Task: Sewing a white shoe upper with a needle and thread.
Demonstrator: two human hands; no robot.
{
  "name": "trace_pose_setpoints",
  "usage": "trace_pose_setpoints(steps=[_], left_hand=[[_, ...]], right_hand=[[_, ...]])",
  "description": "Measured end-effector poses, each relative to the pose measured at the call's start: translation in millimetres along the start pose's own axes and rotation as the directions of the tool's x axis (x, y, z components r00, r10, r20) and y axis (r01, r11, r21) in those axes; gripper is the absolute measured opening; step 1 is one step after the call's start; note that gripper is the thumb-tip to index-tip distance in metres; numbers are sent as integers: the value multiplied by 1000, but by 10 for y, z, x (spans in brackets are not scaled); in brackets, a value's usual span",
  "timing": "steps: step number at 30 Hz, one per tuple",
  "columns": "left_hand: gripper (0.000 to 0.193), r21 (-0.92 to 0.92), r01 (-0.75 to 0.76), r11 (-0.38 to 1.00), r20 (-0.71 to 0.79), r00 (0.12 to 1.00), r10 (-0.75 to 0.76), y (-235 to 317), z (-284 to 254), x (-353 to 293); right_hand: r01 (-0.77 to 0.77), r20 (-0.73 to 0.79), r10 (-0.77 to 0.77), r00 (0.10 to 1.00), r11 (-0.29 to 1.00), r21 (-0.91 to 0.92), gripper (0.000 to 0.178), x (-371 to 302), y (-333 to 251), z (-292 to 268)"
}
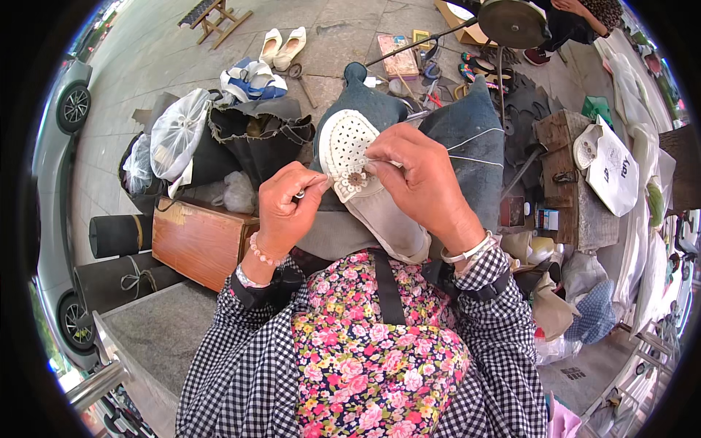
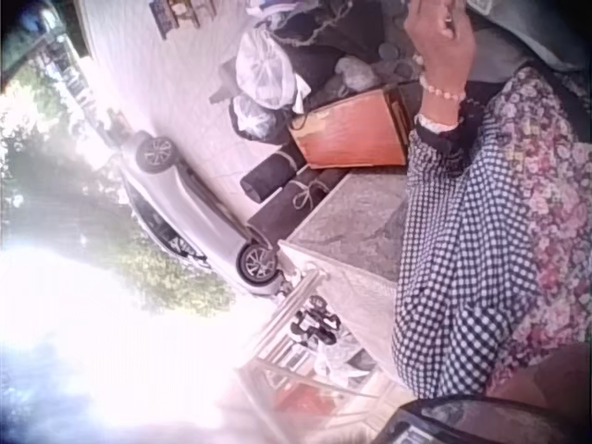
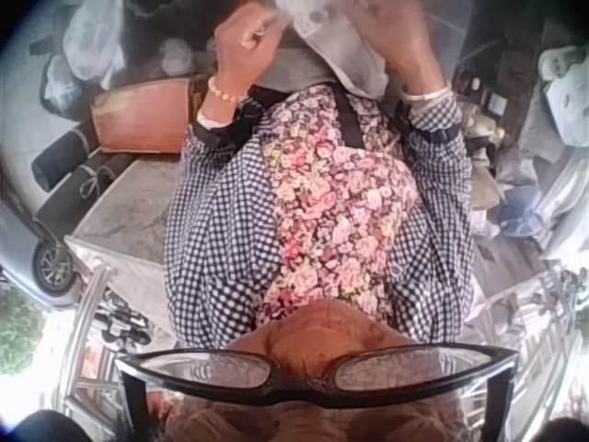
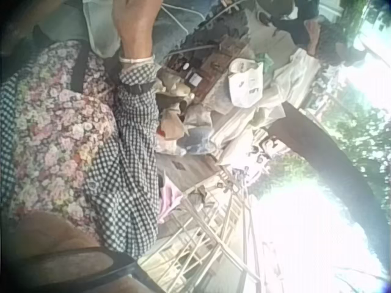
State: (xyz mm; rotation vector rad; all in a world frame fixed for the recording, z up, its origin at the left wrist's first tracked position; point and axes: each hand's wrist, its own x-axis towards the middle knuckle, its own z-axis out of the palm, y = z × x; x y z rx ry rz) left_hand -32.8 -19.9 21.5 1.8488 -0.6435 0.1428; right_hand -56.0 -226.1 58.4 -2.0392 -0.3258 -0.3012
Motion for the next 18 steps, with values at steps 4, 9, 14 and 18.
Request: trace_pose_setpoints(steps=[4,9,14,18], left_hand=[[6,33,21,999,-6,1000,-21,-40,-49,-114],[5,7,121,993,68,990,-121,-86,-7,-202],[7,40,22,999,110,994,-27,-119,49,-205],[7,-22,59,998,148,987,-56,8,56,-208]], right_hand=[[-21,58,22,998,1000,-17,17,-52,-18,0],[85,114,-74,991,991,-101,24,-72,-1,89],[61,123,-46,991,991,-118,25,-92,40,118],[63,136,-45,990,989,-132,25,-91,33,128]])
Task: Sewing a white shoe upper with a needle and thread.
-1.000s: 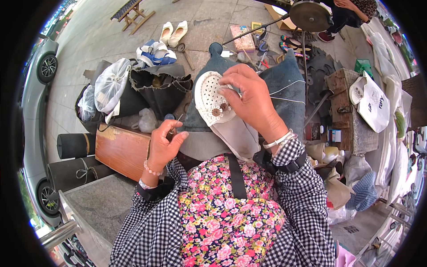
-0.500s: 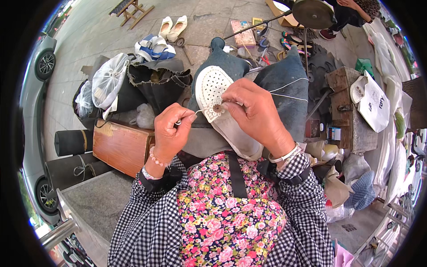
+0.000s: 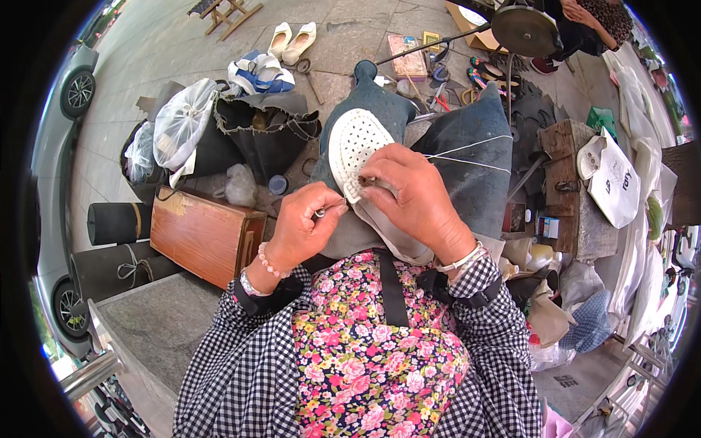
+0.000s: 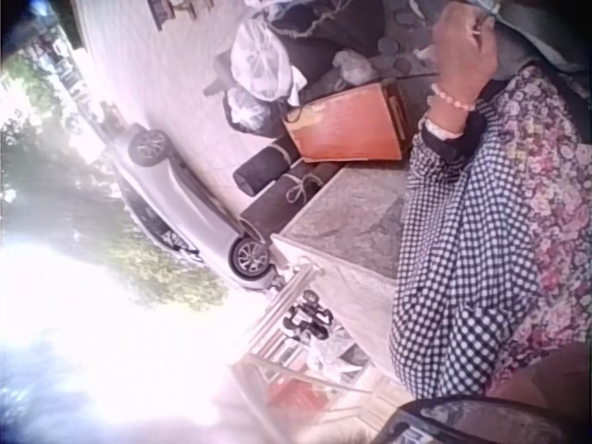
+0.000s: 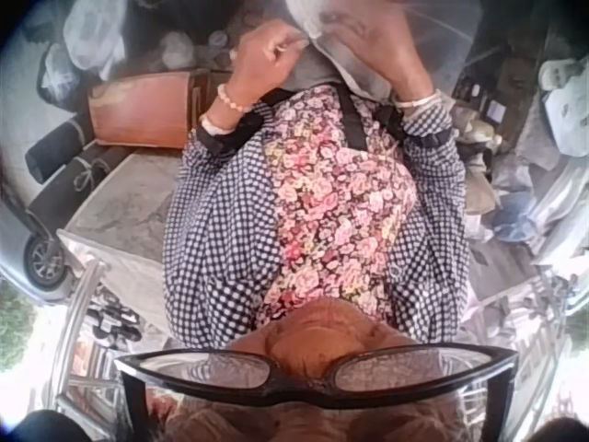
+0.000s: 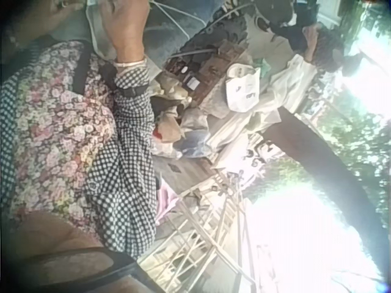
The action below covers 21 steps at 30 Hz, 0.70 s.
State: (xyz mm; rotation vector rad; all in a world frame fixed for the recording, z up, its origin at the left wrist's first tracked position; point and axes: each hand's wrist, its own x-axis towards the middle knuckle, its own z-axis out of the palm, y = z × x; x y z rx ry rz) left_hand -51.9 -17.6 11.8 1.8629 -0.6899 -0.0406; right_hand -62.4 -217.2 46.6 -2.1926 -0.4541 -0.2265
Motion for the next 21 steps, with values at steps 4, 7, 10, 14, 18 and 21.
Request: trace_pose_setpoints(steps=[4,7,10,14,18,21], left_hand=[[8,18,-49,999,-15,999,50,-9,8,-9],[10,97,-68,993,13,998,67,-33,-34,-26],[11,191,-62,980,112,993,41,8,-101,-129],[14,281,-91,955,257,966,16,39,-191,-263],[23,310,19,951,199,976,-84,157,-340,-337],[31,180,184,966,119,971,-207,180,-444,-345]], right_hand=[[12,16,-12,1000,1000,-12,24,27,-17,0],[0,-3,0,1000,1000,-5,22,42,-20,0],[6,9,-6,1000,1000,2,20,106,-82,-39],[-14,37,15,999,1000,-21,17,171,-81,-85],[-15,114,25,993,997,-82,15,240,-87,-75],[-82,181,110,977,984,-157,14,274,-113,-31]])
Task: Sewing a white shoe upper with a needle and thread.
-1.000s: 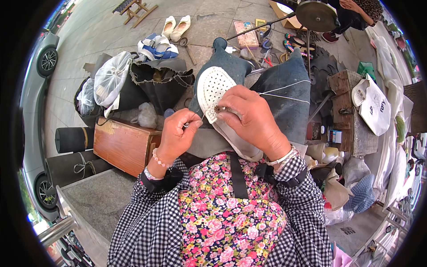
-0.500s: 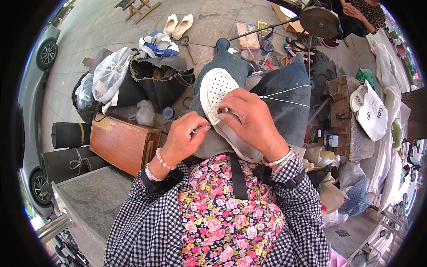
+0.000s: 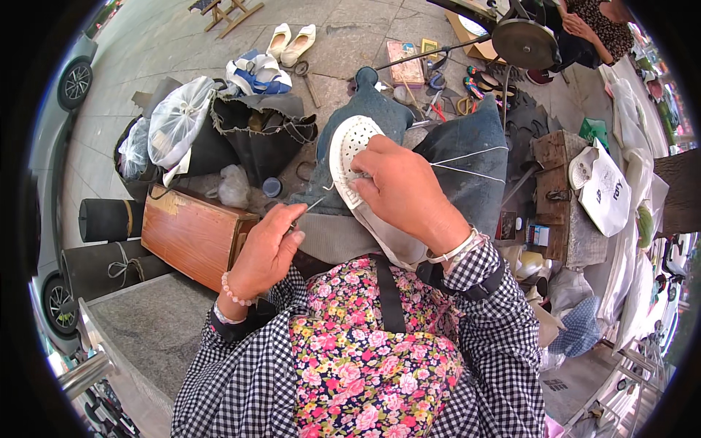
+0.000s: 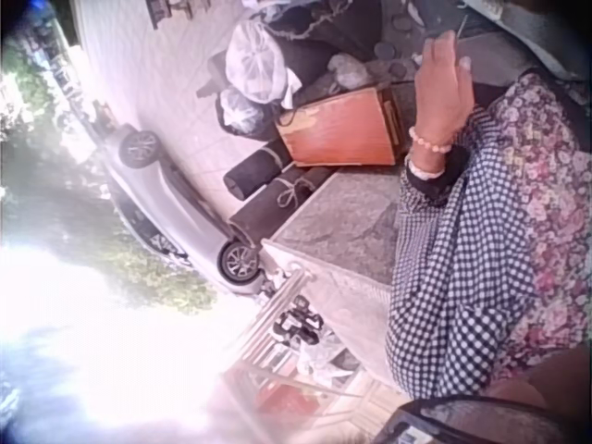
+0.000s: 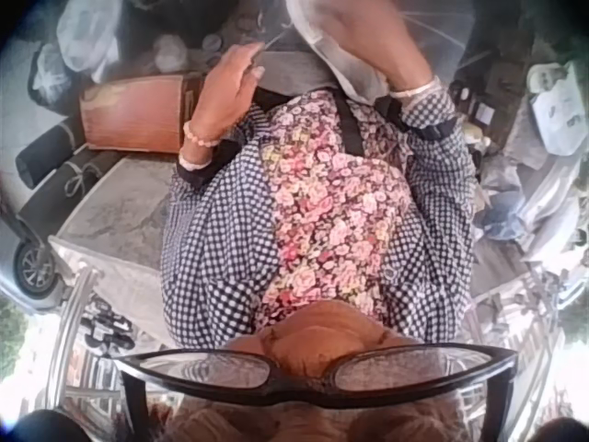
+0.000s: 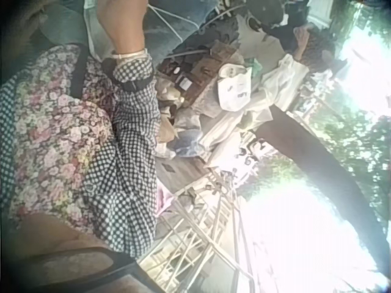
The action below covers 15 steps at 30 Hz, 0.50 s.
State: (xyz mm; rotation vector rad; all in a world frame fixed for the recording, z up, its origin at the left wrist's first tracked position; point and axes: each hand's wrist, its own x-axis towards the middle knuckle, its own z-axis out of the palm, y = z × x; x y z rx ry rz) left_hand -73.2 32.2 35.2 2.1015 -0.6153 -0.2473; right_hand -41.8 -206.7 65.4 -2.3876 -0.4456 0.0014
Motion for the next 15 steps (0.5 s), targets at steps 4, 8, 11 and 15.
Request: trace_pose_setpoints(steps=[4,8,11,15], left_hand=[[32,-35,-62,997,-73,996,60,-57,-27,74],[38,9,-90,996,-81,993,91,10,-42,160],[41,83,-70,994,-35,997,73,21,-40,195],[44,159,-65,985,-8,998,67,64,-51,211]], right_hand=[[-26,3,26,1000,1000,-7,13,19,8,41],[1,-36,0,999,999,34,10,13,2,82],[-25,-49,29,998,997,76,10,0,-59,71],[-74,-95,87,992,987,140,10,-25,-76,113]])
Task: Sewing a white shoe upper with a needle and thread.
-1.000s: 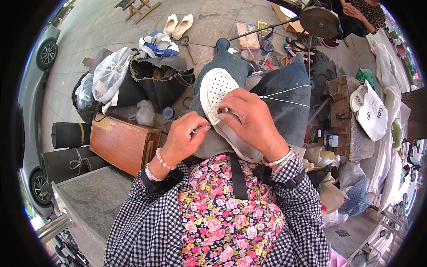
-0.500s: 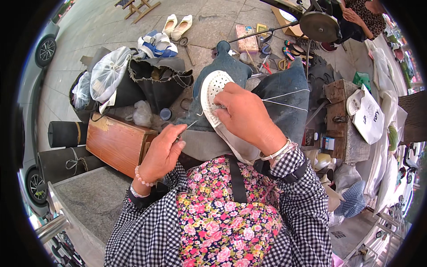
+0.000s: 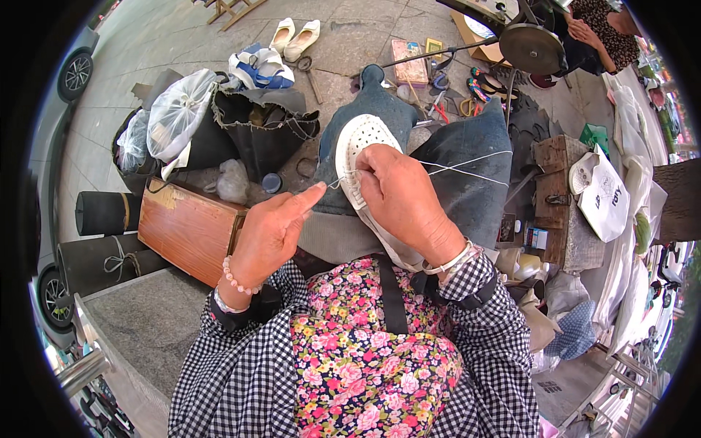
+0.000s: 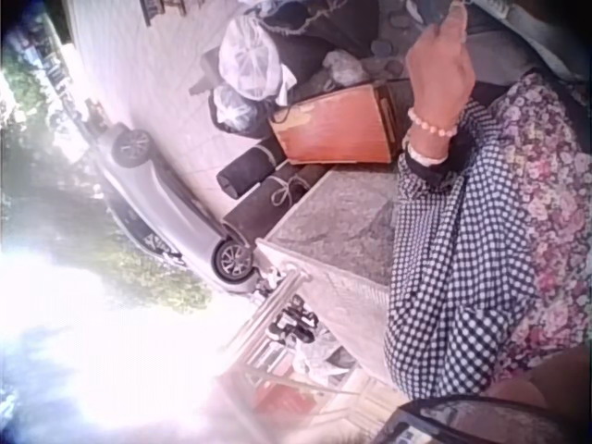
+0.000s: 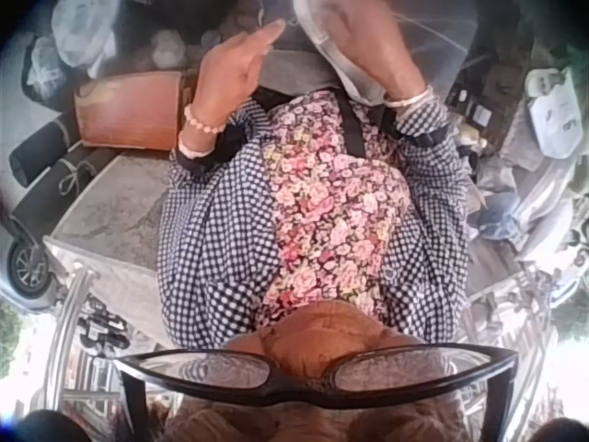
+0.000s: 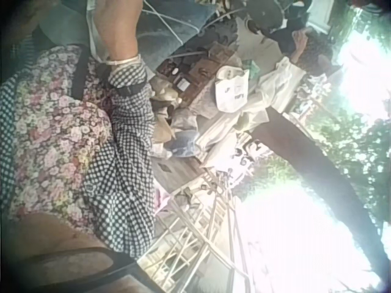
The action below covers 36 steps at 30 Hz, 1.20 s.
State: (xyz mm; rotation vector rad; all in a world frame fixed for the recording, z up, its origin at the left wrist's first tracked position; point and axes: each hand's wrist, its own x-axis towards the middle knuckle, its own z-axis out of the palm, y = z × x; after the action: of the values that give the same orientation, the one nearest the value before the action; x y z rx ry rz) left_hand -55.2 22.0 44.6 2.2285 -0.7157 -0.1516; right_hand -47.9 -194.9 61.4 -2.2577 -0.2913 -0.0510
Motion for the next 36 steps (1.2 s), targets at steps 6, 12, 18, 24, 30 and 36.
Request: trace_pose_setpoints(steps=[6,12,18,24,30,36], left_hand=[[44,26,-8,1000,0,1000,8,-2,23,-2],[45,32,-5,999,5,1000,5,16,24,5],[45,59,-5,998,8,1000,4,41,18,18],[45,174,13,985,33,999,-19,112,-23,12],[46,394,17,919,65,997,-47,273,-47,59],[46,565,16,825,122,987,-102,456,-53,156]], right_hand=[[38,-100,-39,994,999,-15,11,-19,-12,6],[-13,-50,9,999,997,-79,14,-96,-20,-8],[-35,-65,35,997,999,5,9,-100,-16,18],[-87,-62,96,993,988,129,9,-120,10,85],[-42,-26,46,999,992,117,11,-149,10,153],[0,-16,4,1000,981,194,13,-159,90,243]])
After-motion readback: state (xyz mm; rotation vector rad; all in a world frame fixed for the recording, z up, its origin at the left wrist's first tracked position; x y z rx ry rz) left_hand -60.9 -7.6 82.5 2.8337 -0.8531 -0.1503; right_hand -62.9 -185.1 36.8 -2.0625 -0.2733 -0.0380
